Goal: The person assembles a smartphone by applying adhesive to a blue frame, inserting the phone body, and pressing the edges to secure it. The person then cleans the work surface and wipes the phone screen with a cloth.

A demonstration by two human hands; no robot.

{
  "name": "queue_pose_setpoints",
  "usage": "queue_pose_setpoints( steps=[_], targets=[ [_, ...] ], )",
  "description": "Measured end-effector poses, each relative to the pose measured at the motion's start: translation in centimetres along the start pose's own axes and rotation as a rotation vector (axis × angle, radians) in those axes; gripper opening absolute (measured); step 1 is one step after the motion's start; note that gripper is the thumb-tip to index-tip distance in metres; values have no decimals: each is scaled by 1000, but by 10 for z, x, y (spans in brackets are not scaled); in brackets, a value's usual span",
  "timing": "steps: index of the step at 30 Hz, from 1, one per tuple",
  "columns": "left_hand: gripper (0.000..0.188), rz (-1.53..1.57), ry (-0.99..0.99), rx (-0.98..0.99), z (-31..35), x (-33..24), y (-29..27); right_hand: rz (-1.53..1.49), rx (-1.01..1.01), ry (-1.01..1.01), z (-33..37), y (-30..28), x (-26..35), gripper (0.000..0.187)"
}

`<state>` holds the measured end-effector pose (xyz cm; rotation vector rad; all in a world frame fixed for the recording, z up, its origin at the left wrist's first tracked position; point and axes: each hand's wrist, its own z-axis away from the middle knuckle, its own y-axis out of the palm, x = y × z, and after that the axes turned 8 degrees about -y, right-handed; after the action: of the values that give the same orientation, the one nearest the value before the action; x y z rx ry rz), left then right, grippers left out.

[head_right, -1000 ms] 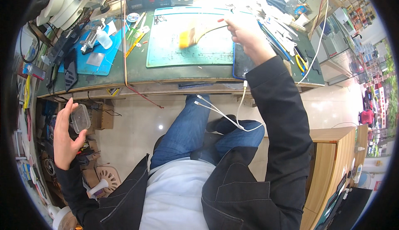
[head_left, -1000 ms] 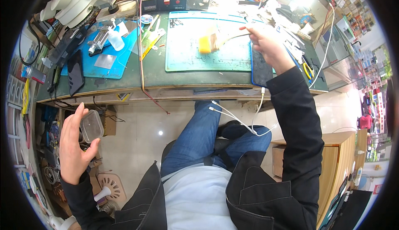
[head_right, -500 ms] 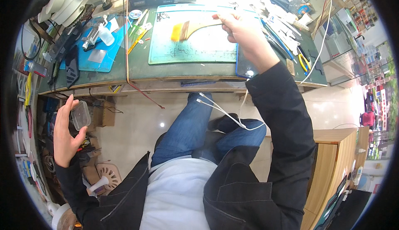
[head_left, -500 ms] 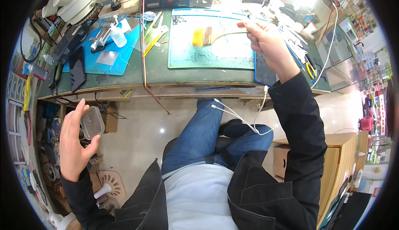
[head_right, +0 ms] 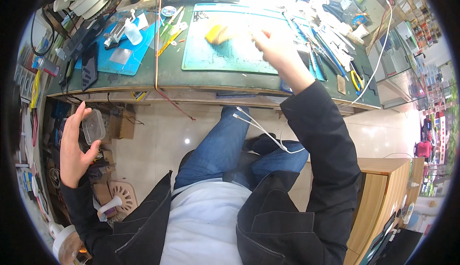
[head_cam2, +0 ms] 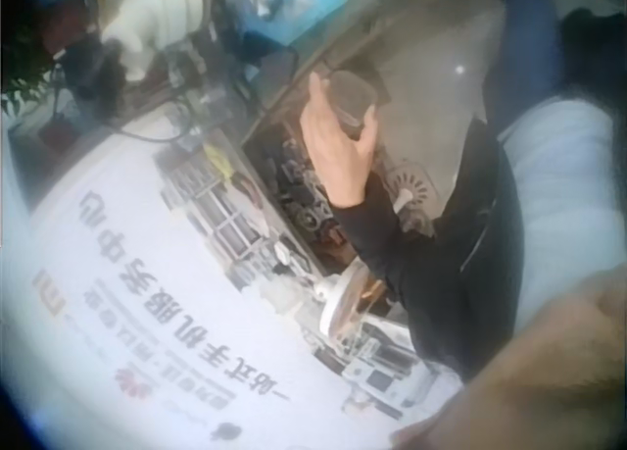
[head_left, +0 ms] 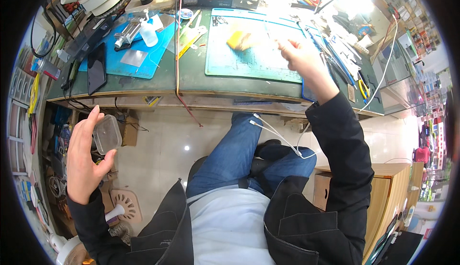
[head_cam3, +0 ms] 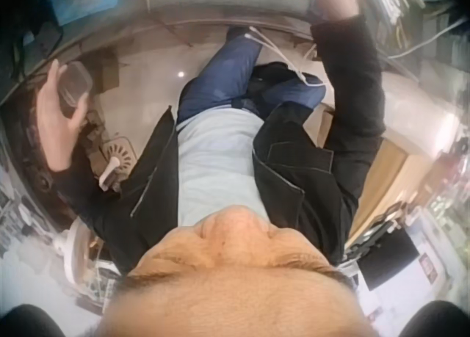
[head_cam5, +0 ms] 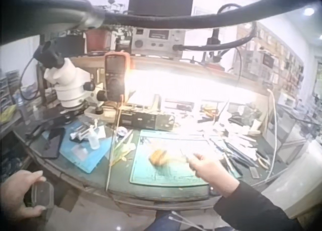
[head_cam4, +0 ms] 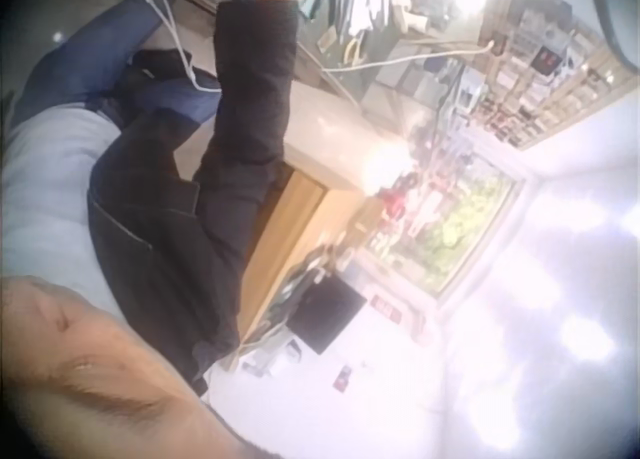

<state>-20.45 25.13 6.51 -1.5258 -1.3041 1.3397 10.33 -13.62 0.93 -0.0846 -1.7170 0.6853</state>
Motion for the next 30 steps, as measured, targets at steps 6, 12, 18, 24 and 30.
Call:
queue_pose_setpoints(
  steps=[6, 12, 18, 24, 30],
  targets=[
    [94, -24, -16, -25, 7, 4, 0, -258, 174, 52, 39, -5, 46, 32],
    [91, -6, -7, -13, 1, 3, 3, -17, 165, -22, 62, 0, 29, 33],
    [91, -7, 24, -42, 0, -1, 0, -13, -45, -126, 69, 2, 31, 30],
    [91, -20, 2, -30, 6, 1, -5, 80, 122, -157, 85, 12, 69, 30],
    [91, 25, -16, 12, 3, 0, -8, 679, 74, -587, 99, 17, 79, 15]
  ],
)
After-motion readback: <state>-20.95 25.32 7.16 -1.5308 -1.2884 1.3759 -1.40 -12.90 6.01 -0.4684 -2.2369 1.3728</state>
